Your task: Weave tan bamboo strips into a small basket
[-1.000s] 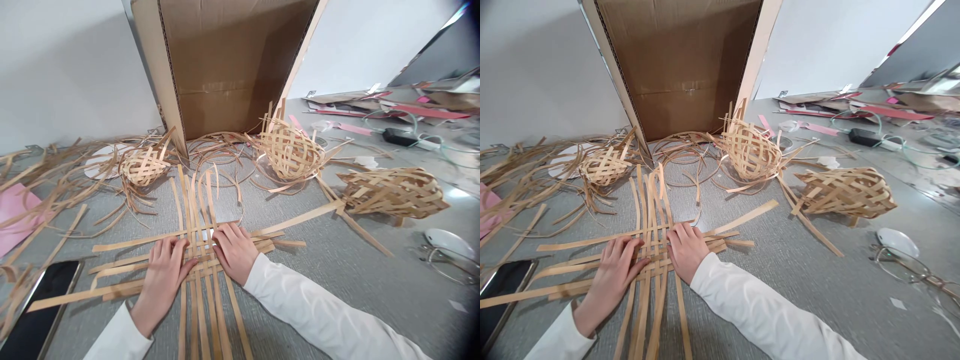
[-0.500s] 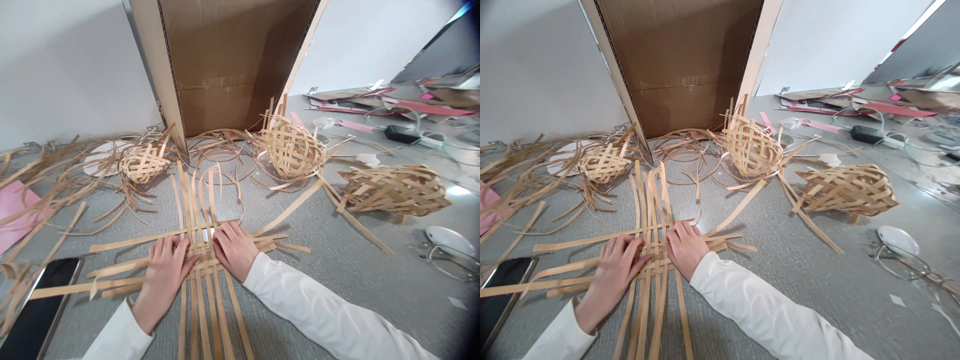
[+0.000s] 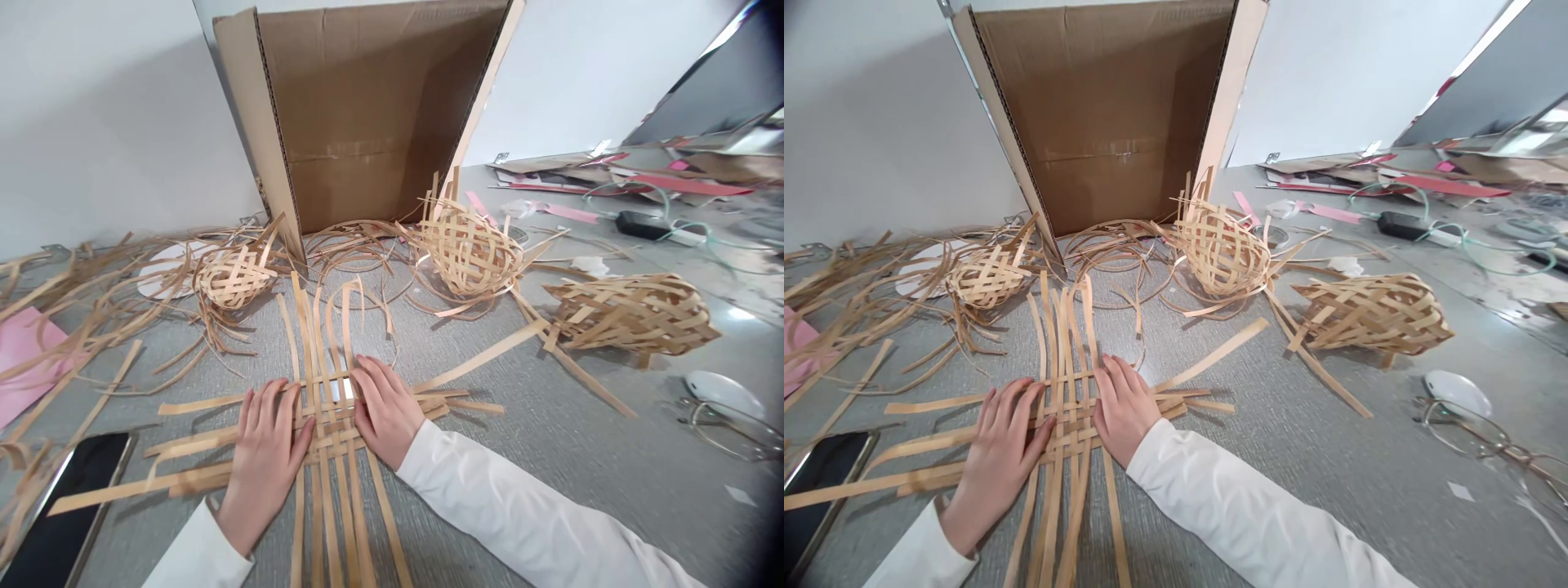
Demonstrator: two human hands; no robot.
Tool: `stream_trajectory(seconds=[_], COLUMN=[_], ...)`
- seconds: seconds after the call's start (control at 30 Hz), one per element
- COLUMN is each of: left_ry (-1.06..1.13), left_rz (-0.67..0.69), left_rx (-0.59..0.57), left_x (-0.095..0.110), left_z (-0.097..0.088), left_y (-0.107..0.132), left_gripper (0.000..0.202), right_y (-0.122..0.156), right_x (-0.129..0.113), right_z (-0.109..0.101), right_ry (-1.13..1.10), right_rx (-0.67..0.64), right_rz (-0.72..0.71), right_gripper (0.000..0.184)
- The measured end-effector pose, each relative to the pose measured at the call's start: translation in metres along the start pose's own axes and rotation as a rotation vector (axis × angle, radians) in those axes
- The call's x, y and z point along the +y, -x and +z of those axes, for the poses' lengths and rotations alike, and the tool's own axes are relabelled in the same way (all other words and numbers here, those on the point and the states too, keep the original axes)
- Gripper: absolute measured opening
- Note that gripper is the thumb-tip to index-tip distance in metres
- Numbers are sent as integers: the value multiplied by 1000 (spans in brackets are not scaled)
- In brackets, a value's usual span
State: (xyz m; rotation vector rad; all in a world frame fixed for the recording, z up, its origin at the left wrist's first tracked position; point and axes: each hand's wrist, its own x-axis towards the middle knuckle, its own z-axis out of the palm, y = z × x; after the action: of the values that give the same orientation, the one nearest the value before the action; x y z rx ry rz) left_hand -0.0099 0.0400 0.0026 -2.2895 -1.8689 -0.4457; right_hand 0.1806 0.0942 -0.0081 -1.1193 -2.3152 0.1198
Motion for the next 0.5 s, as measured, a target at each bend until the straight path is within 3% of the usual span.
stream_trajectory(seconds=[0.3, 0.5], left_ry=[81, 121], left_rz=[10, 24], left_rx=[-57, -101], left_x=[-2, -1], left_z=[1, 0], left_y=[0, 0], left_gripper=[36, 35], right_y=[4, 1], right_x=[0, 1], right_z=[1, 0], right_ry=[75, 11], right_rx=[14, -28], right_rz=[-14, -44], right_gripper=[29, 29])
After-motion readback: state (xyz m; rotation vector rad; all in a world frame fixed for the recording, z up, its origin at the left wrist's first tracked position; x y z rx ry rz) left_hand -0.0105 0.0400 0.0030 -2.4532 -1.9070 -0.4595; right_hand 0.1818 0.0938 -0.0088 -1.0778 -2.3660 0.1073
